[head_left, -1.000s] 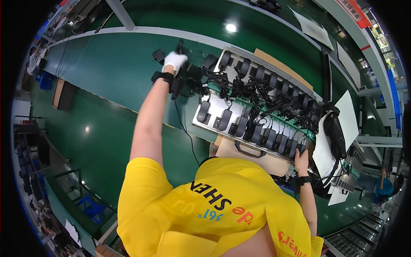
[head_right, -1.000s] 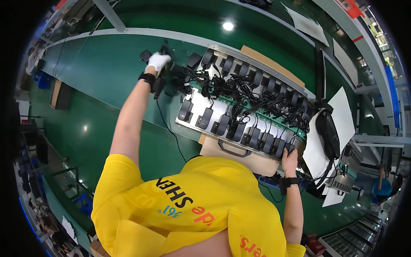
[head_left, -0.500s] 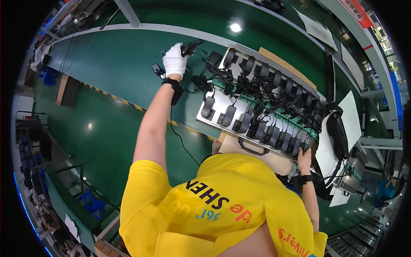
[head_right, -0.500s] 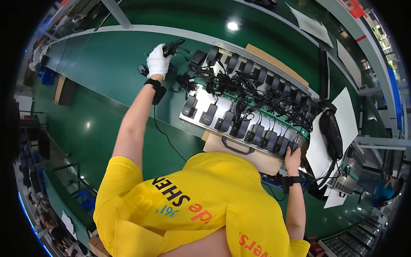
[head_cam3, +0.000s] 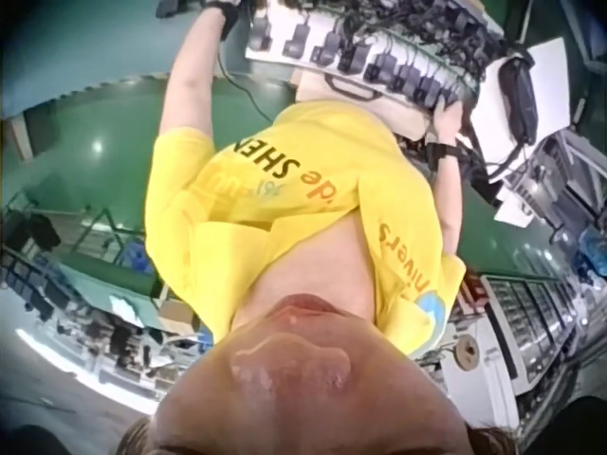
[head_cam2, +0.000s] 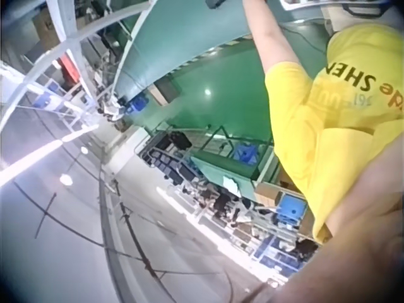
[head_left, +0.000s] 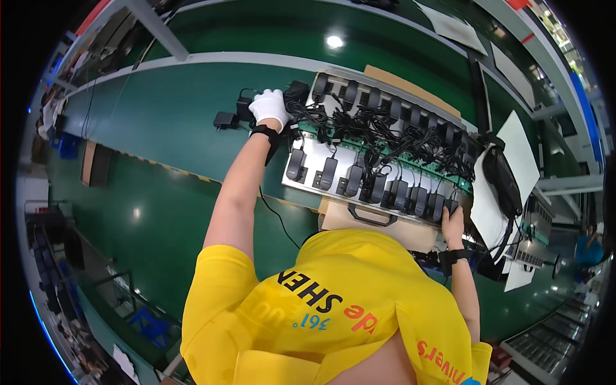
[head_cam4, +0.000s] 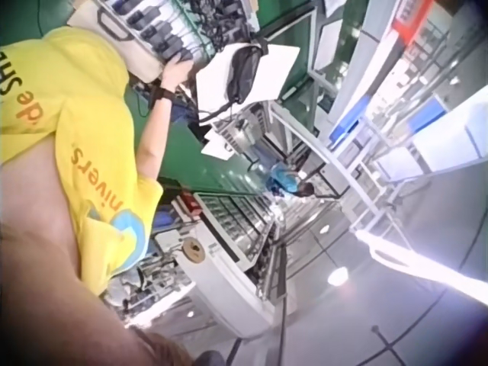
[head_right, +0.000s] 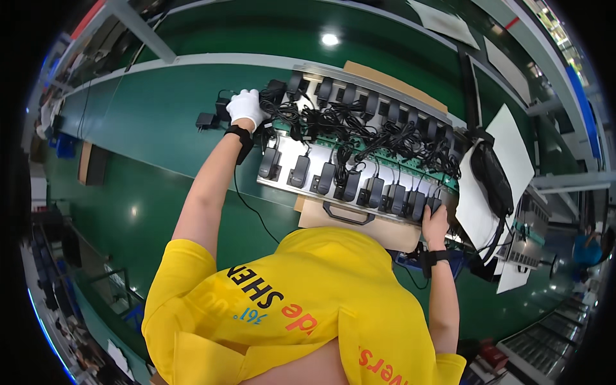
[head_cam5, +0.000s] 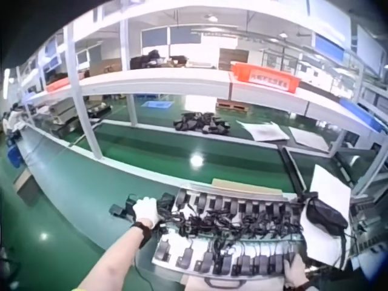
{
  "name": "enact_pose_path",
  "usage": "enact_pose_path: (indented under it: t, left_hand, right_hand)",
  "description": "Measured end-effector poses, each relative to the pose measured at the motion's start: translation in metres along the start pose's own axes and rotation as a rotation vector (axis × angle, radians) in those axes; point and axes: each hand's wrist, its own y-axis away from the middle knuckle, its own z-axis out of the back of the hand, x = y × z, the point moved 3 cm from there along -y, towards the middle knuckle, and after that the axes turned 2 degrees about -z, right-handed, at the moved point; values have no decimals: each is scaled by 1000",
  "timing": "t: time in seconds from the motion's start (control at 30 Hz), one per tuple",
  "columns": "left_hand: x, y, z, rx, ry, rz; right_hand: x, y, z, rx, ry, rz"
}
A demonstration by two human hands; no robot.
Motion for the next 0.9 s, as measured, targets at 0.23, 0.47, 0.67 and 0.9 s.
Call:
enact_pose_path:
  t: [0.23,0.47,0.67,0.9]
  left_hand:
    - [-1,-16,-23,-140,-84,-63]
    - [13,0,1,-111,5,-184]
    - [46,15,46,-230,117,82]
    - [93,66,125,-558,235,176]
  right_hand:
    - [6,-1,-1,-76,-38,33]
    - [9,0,4,-2,-48,32]
    - [-1,-2,13,112,-123,135]
    - [-24,-1,55,238,-300,172]
